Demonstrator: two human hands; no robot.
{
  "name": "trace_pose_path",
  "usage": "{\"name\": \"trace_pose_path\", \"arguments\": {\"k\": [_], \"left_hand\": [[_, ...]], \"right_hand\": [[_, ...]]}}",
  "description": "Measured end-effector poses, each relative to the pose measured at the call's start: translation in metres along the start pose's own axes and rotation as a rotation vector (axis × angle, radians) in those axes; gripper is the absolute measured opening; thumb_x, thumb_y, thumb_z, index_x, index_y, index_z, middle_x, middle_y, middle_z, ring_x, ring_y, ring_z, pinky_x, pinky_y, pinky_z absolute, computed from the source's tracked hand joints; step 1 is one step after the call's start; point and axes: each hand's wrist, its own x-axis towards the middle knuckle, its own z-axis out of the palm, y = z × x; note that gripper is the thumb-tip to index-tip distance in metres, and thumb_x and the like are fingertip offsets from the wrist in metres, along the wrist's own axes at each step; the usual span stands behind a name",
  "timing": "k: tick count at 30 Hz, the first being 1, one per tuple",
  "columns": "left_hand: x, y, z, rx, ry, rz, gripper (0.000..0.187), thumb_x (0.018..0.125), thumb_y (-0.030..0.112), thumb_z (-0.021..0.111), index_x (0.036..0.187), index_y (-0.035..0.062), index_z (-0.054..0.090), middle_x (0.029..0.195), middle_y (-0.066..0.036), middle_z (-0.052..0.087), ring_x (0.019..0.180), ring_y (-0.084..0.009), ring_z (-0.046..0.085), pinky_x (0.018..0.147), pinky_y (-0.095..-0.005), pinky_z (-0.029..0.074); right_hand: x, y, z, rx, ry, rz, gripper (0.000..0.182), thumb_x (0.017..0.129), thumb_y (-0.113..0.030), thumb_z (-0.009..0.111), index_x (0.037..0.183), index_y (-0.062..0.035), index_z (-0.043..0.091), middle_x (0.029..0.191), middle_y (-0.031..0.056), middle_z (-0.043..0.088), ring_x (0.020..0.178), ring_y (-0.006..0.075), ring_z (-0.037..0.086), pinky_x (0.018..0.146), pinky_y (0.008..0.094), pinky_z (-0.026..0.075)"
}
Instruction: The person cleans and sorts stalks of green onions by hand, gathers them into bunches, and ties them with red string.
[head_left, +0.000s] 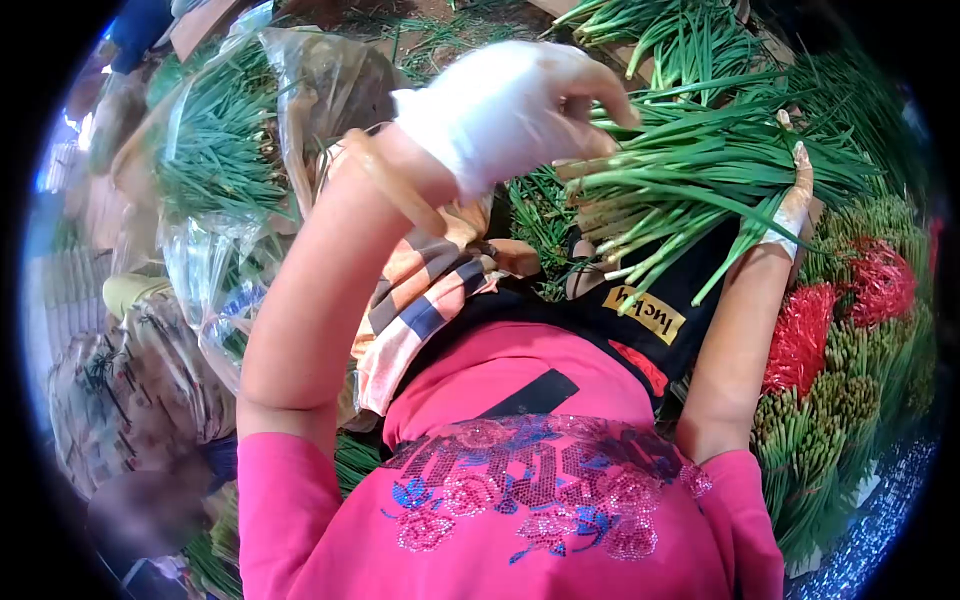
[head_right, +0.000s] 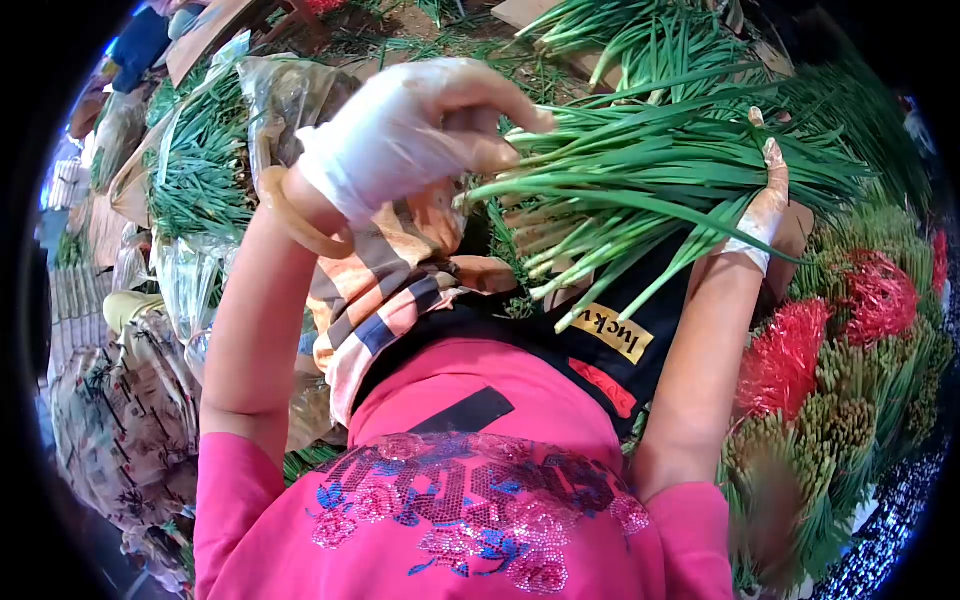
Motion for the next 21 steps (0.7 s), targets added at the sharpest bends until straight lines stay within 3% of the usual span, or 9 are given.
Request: {"name": "trace_pose_path", "arguments": {"k": [4, 8, 11, 12, 14, 17, 18, 20, 21], "left_hand": [[0.011, -0.002, 0.036, 0.293, 0.004, 0.292, 0.021, 0.074, 0.019, 0.065, 0.093, 0.0110, 0.067, 0.077, -0.009, 0.062, 0.072, -0.0274, 0.062, 0.063, -0.0351, 0.050], [0.016, 0.009, 0.046, 0.660, -0.113, 0.177, 0.016, 0.076, 0.019, 0.061, 0.088, 0.0087, 0.066, 0.079, -0.013, 0.062, 0.076, -0.0284, 0.063, 0.065, -0.0354, 0.051], [0.010, -0.019, 0.033, -0.417, 0.410, 0.071, 0.014, 0.085, 0.014, 0.058, 0.080, 0.0015, 0.062, 0.078, -0.009, 0.062, 0.071, -0.0161, 0.059, 0.065, -0.0276, 0.048], [0.004, -0.017, -0.004, -0.423, 0.486, 0.212, 0.012, 0.087, 0.013, 0.057, 0.081, 0.0026, 0.061, 0.078, -0.006, 0.061, 0.068, -0.0139, 0.055, 0.065, -0.0271, 0.045], [-0.017, -0.066, -0.043, -1.306, 0.476, 0.395, 0.012, 0.092, 0.011, 0.047, 0.092, 0.0015, 0.055, 0.083, -0.006, 0.057, 0.072, -0.0134, 0.049, 0.066, -0.0259, 0.042], [-0.057, -0.048, -0.022, -0.623, 0.554, -0.083, 0.016, 0.090, 0.017, 0.051, 0.093, 0.0022, 0.058, 0.079, -0.006, 0.058, 0.073, -0.0155, 0.056, 0.064, -0.0268, 0.044], [-0.066, -0.039, -0.015, -0.482, 0.396, -0.277, 0.016, 0.088, 0.017, 0.055, 0.094, 0.0038, 0.061, 0.074, -0.007, 0.058, 0.068, -0.0171, 0.057, 0.063, -0.0280, 0.045], [-0.067, -0.034, 0.017, 0.305, 0.418, 0.227, 0.020, 0.079, 0.021, 0.061, 0.096, 0.0103, 0.066, 0.062, -0.006, 0.055, 0.055, -0.0206, 0.055, 0.055, -0.0312, 0.046], [-0.070, -0.020, 0.031, 0.394, 0.285, 0.223, 0.024, 0.078, 0.021, 0.060, 0.100, 0.0134, 0.065, 0.062, -0.006, 0.056, 0.053, -0.0217, 0.056, 0.053, -0.0322, 0.046]], "right_hand": [[-0.004, 0.003, 0.000, -0.051, -0.133, 0.010, 0.042, 0.081, -0.023, 0.058, 0.120, -0.0069, 0.058, 0.115, 0.0129, 0.059, 0.103, 0.0297, 0.057, 0.092, 0.0452, 0.046], [-0.003, 0.004, -0.005, 0.006, -0.230, 0.043, 0.043, 0.081, -0.022, 0.058, 0.121, -0.0062, 0.057, 0.115, 0.0136, 0.059, 0.104, 0.0304, 0.056, 0.094, 0.0456, 0.044], [-0.017, 0.005, 0.006, -0.123, -0.052, -0.040, 0.047, 0.083, -0.028, 0.054, 0.125, -0.0082, 0.054, 0.121, 0.0131, 0.056, 0.110, 0.0305, 0.053, 0.097, 0.0466, 0.042], [-0.019, 0.004, 0.008, -0.142, 0.033, -0.059, 0.047, 0.083, -0.029, 0.053, 0.125, -0.0084, 0.054, 0.123, 0.0127, 0.056, 0.111, 0.0305, 0.053, 0.097, 0.0467, 0.041], [-0.001, -0.002, -0.013, -0.075, -0.036, -0.034, 0.045, 0.085, -0.028, 0.054, 0.124, -0.0071, 0.054, 0.122, 0.0116, 0.057, 0.108, 0.0283, 0.055, 0.095, 0.0434, 0.043], [0.033, -0.016, -0.059, 0.062, -0.369, 0.105, 0.041, 0.085, -0.024, 0.055, 0.120, -0.0026, 0.056, 0.116, 0.0120, 0.060, 0.103, 0.0263, 0.058, 0.092, 0.0407, 0.047], [0.030, -0.015, -0.056, 0.030, -0.277, 0.067, 0.042, 0.085, -0.024, 0.055, 0.121, -0.0026, 0.056, 0.117, 0.0122, 0.060, 0.104, 0.0265, 0.058, 0.093, 0.0410, 0.046], [0.012, -0.009, -0.036, -0.034, -0.092, -0.003, 0.043, 0.085, -0.024, 0.055, 0.122, -0.0025, 0.055, 0.119, 0.0126, 0.059, 0.106, 0.0269, 0.057, 0.095, 0.0417, 0.044], [-0.002, -0.004, -0.018, -0.046, -0.022, -0.019, 0.045, 0.085, -0.024, 0.055, 0.125, -0.0033, 0.053, 0.121, 0.0129, 0.057, 0.109, 0.0274, 0.055, 0.097, 0.0430, 0.043]]}}
